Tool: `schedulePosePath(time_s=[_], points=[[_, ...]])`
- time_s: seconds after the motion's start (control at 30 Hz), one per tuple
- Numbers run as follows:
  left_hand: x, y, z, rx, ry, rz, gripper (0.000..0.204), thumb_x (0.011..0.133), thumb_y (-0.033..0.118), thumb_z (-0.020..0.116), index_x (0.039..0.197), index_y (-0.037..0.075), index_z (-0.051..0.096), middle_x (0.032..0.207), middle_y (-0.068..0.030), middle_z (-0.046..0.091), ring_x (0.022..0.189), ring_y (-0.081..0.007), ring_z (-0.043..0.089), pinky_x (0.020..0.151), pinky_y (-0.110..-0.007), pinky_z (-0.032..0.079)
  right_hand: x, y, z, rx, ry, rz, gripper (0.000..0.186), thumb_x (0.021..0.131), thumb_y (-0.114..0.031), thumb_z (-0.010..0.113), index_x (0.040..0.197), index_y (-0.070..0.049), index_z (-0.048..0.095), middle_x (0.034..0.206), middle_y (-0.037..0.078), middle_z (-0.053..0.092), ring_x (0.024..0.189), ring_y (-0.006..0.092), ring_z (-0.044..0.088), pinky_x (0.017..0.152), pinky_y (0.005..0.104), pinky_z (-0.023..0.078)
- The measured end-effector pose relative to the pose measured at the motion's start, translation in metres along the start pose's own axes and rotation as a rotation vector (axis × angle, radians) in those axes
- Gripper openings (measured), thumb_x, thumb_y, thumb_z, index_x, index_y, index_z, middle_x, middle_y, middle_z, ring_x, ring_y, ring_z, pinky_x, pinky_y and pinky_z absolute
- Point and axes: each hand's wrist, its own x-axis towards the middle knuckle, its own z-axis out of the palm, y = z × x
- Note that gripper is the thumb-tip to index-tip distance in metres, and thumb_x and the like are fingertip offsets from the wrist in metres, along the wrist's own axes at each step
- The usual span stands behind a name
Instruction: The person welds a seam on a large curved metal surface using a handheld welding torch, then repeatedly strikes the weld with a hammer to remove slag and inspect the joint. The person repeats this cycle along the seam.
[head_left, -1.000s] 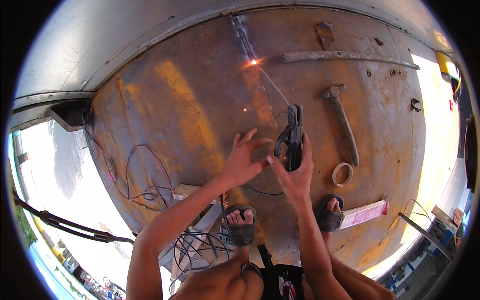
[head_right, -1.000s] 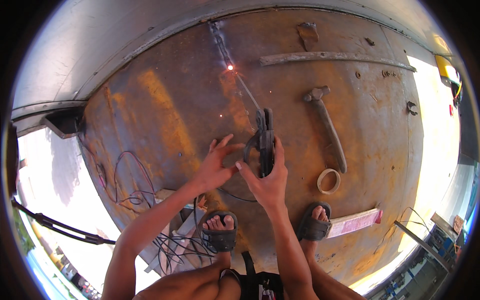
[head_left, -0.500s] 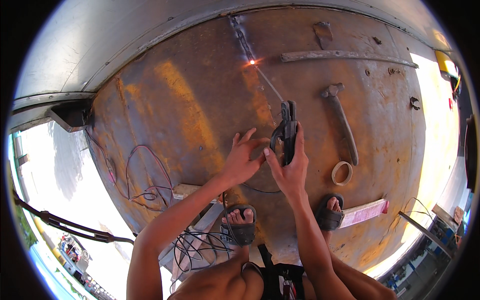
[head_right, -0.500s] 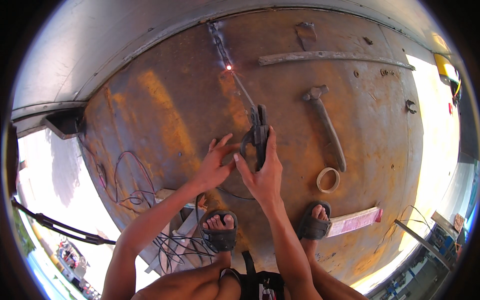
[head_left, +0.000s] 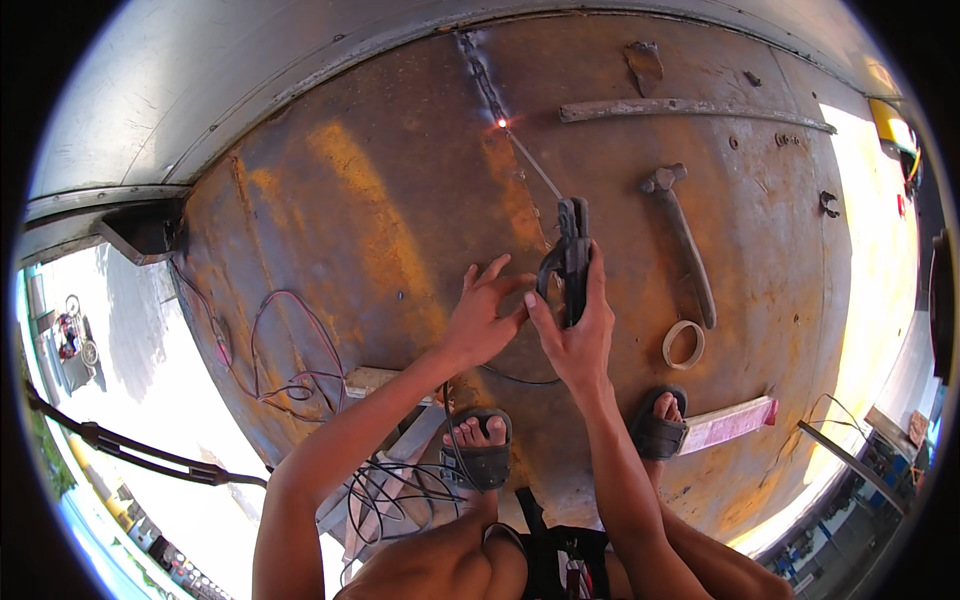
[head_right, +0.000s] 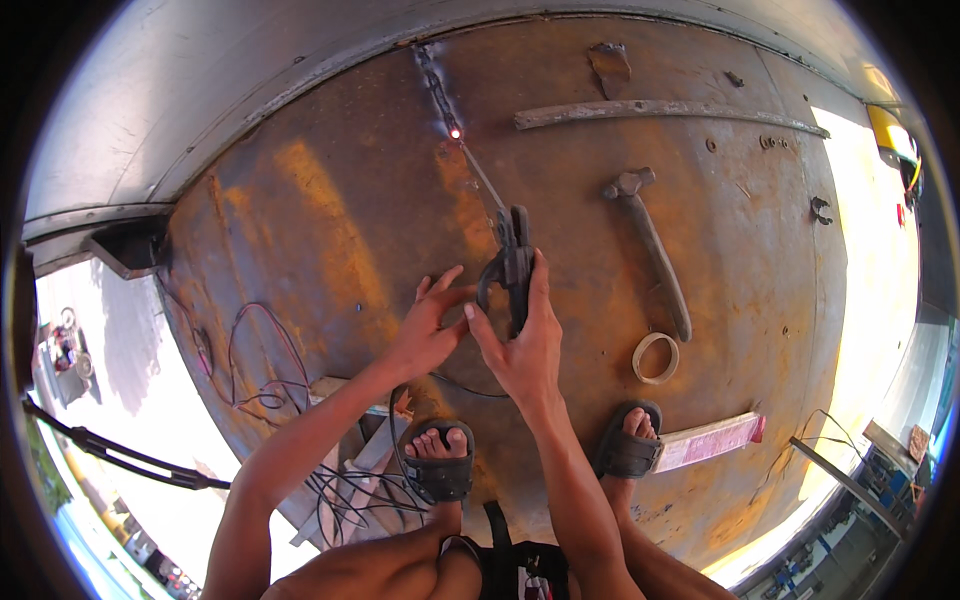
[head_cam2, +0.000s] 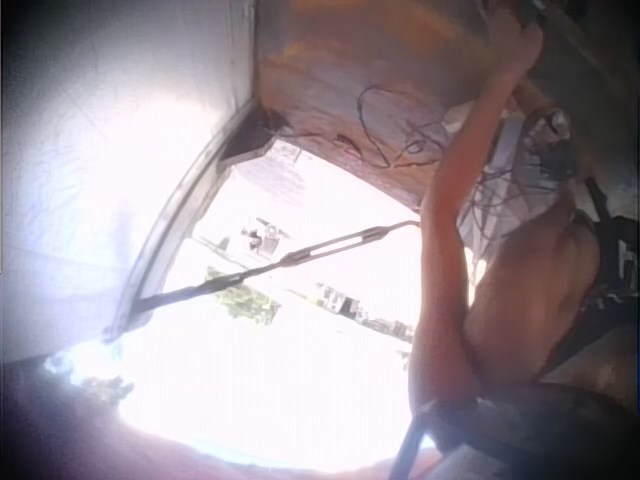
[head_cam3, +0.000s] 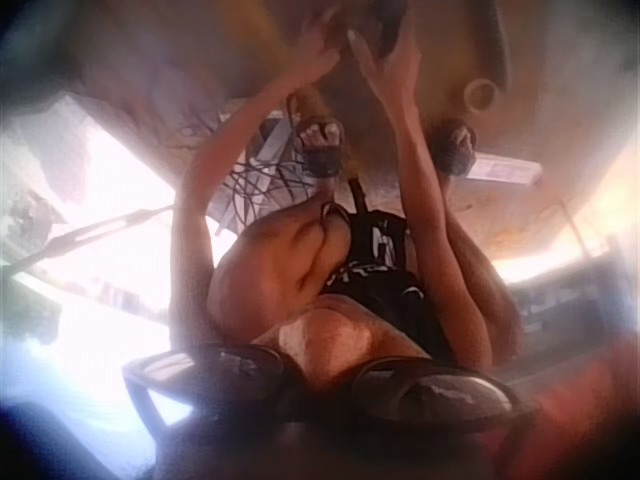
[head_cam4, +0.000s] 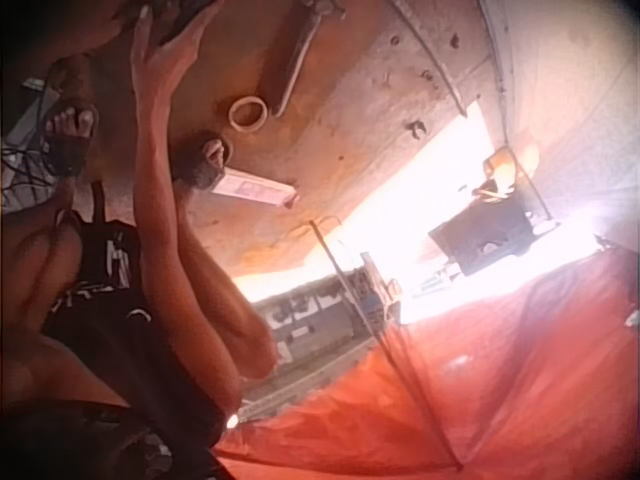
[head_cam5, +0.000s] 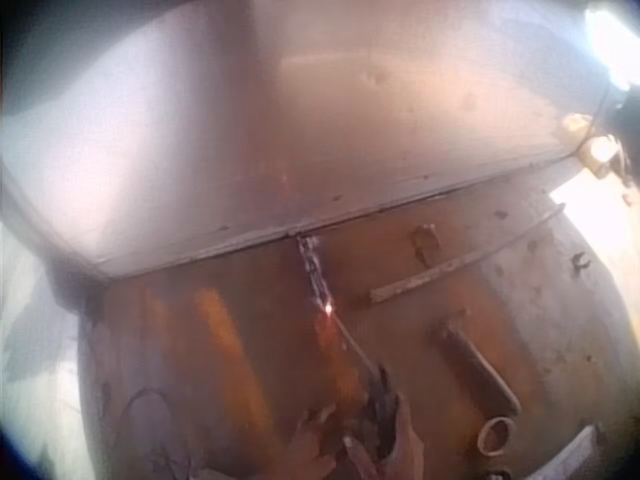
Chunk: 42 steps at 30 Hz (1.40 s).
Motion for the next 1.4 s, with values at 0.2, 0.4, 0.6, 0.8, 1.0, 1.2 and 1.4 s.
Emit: schedulePosePath(time_s=[0.2, 0.4, 0.6, 0.8, 1.0, 1.2, 1.4], points=[[-0.0019, 0.0038, -0.0017, -0.03, 0.043, -0.005, 0.042, 0.104, 0.026, 0.065, 0.14, 0.004, 0.067, 0.148, -0.0223, 0.063, 0.16, -0.0423, 0.031, 0.132, -0.062, 0.009, 0.0033, -0.0011, 0.0027, 0.012, -0.005, -0.006, 0.098, 0.092, -0.029, 0.084, 0.164, 0.007, 0.028, 0.127, 0.025, 0.074, 0.116, 0.0381, 0.075, 0.097, 0.0417, 0.058], [-0.0008, 0.0059, -0.0018, -0.055, 0.036, -0.001, 0.042, 0.104, 0.026, 0.064, 0.14, 0.003, 0.067, 0.147, -0.0232, 0.063, 0.16, -0.0432, 0.031, 0.132, -0.061, 0.009, 0.0038, -0.0016, 0.0013, 0.006, 0.001, -0.003, 0.098, 0.092, -0.029, 0.085, 0.164, 0.007, 0.028, 0.126, 0.025, 0.074, 0.114, 0.0383, 0.076, 0.096, 0.0419, 0.058], [-0.0008, 0.0025, -0.0008, -0.036, 0.032, -0.007, 0.042, 0.104, 0.027, 0.065, 0.14, 0.004, 0.067, 0.149, -0.025, 0.061, 0.161, -0.0427, 0.03, 0.133, -0.061, 0.008, 0.0023, -0.0038, 0.0006, 0.021, -0.017, 0.035, 0.098, 0.092, -0.028, 0.085, 0.164, 0.007, 0.029, 0.126, 0.025, 0.074, 0.115, 0.0374, 0.076, 0.096, 0.0418, 0.058], [-0.0005, 0.0039, -0.0017, -0.036, 0.016, -0.006, 0.043, 0.105, 0.028, 0.065, 0.14, 0.004, 0.067, 0.151, -0.0252, 0.059, 0.161, -0.0416, 0.029, 0.133, -0.06, 0.008, 0.0021, -0.0011, 0.0009, 0.021, -0.008, 0.006, 0.097, 0.092, -0.027, 0.085, 0.164, 0.007, 0.029, 0.127, 0.025, 0.073, 0.116, 0.0367, 0.075, 0.097, 0.0416, 0.057], [0.0004, 0.0026, 0.0003, -0.041, 0.018, 0.004, 0.044, 0.105, 0.028, 0.065, 0.141, 0.003, 0.066, 0.151, -0.025, 0.059, 0.161, -0.0415, 0.029, 0.133, -0.06, 0.008, 0.0016, 0.0011, 0.0002, 0.011, 0.004, -0.019, 0.097, 0.092, -0.027, 0.085, 0.164, 0.007, 0.029, 0.127, 0.024, 0.074, 0.116, 0.0363, 0.075, 0.097, 0.0415, 0.057], [-0.0014, 0.0071, -0.0025, -0.04, 0.031, -0.012, 0.044, 0.104, 0.029, 0.065, 0.14, 0.003, 0.066, 0.151, -0.0258, 0.059, 0.161, -0.0421, 0.029, 0.133, -0.06, 0.008, 0.0017, -0.0018, 0.0005, 0.021, -0.004, 0.005, 0.097, 0.092, -0.027, 0.085, 0.164, 0.007, 0.029, 0.125, 0.024, 0.074, 0.115, 0.0359, 0.076, 0.096, 0.0409, 0.058], [-0.0017, 0.0065, -0.0016, -0.044, 0.044, -0.01, 0.043, 0.104, 0.028, 0.066, 0.14, 0.004, 0.067, 0.151, -0.0263, 0.058, 0.161, -0.042, 0.028, 0.133, -0.06, 0.008, 0.002, -0.001, 0.0009, 0.016, -0.001, -0.007, 0.097, 0.092, -0.027, 0.085, 0.164, 0.007, 0.029, 0.125, 0.023, 0.075, 0.115, 0.0354, 0.076, 0.096, 0.0405, 0.058]])
